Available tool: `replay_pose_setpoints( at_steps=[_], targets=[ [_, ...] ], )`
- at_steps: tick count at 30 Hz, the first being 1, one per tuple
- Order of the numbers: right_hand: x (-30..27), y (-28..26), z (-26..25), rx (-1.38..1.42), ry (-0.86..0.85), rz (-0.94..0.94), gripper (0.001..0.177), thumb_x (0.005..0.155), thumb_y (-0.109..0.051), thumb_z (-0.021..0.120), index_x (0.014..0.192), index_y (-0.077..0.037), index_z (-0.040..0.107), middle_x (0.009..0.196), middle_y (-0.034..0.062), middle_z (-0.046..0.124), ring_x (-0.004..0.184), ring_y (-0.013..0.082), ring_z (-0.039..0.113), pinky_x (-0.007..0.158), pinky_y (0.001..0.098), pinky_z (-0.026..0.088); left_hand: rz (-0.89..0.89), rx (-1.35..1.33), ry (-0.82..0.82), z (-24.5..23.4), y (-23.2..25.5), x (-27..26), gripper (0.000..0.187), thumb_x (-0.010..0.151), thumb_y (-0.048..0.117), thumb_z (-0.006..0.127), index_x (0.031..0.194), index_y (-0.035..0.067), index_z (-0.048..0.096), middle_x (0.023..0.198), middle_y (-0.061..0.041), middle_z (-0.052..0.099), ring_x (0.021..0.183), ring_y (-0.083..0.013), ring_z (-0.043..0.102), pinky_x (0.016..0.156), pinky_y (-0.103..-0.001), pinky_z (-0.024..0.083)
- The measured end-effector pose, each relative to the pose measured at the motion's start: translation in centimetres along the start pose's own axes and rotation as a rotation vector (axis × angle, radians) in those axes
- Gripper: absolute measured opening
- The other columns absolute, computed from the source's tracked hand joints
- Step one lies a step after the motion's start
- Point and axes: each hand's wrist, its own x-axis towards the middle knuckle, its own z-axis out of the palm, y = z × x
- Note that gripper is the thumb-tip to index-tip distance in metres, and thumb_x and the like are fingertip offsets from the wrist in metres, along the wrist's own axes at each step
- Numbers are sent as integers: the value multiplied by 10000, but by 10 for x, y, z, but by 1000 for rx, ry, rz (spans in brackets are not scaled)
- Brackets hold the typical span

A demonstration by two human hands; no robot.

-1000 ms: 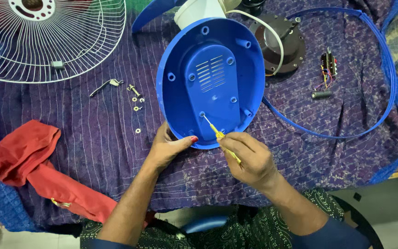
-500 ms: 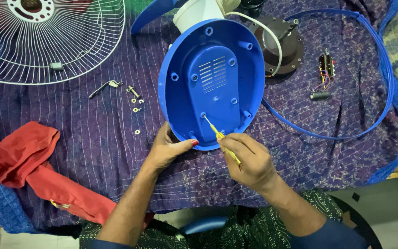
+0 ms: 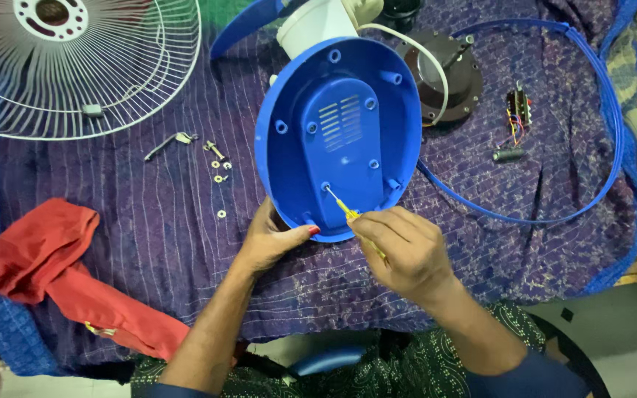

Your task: The person assembles an electric fan by screwing the base to the neck, then wipes the fan motor housing with a red cloth. The person uses a screwdriver to tighten screws on the blue base and handles the motor housing and control module.

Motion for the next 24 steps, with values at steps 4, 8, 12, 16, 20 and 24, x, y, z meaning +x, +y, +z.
replay_pose_setpoints(
  at_steps=[4, 8, 12, 16, 20, 24],
  targets=[
    [17, -19, -10, -234, -168, 113, 106, 884, -100, 765, 954, -32, 721, 686, 79, 686, 595, 221, 673, 539, 366, 513, 90, 45, -27, 1, -2, 4, 870, 743, 66, 862, 1472, 22, 388, 1330, -121, 619, 1202, -186, 627, 1039, -362, 527],
    [30, -28, -13, -339, -322, 80, 61, 906, -72, 672, 941, -23, 670, 677, 64, 648, 609, 220, 674, 558, 362, 541, 76, 38, -21, 2, -9, 6, 848, 747, 48, 864, 1461, 10, 407, 1303, -141, 630, 1169, -213, 646, 1010, -387, 556],
    [34, -29, -20, -436, -413, 19, 338, 818, -51, 634, 1141, 42, 666, 742, 92, 669, 608, 230, 693, 521, 343, 551, 155, -45, -80, 1, -12, 6, 840, 776, 37, 845, 1482, 11, 390, 1334, -121, 611, 1203, -204, 627, 1035, -386, 545],
    [33, -24, -23, -504, -461, -92, 404, 813, -81, 628, 1195, 51, 644, 763, 97, 667, 627, 240, 702, 547, 353, 566, 185, -49, -100, 0, -11, 7, 851, 777, 19, 839, 1491, 17, 376, 1341, -119, 601, 1207, -196, 618, 1041, -380, 535],
    [32, -22, -19, -620, -515, -106, 393, 819, -107, 611, 1178, 48, 653, 749, 98, 670, 576, 235, 698, 481, 352, 562, 162, -61, -103, 0, -12, 8, 846, 764, 26, 837, 1480, 18, 385, 1323, -120, 610, 1181, -197, 632, 1024, -377, 543],
    [41, -17, -7, -677, -545, -112, 169, 854, -122, 603, 976, -11, 640, 739, 90, 661, 583, 231, 703, 470, 363, 561, 169, -38, -80, -2, -16, 11, 806, 760, 40, 857, 1441, -4, 428, 1292, -128, 635, 1161, -200, 644, 1012, -375, 555]
  ],
)
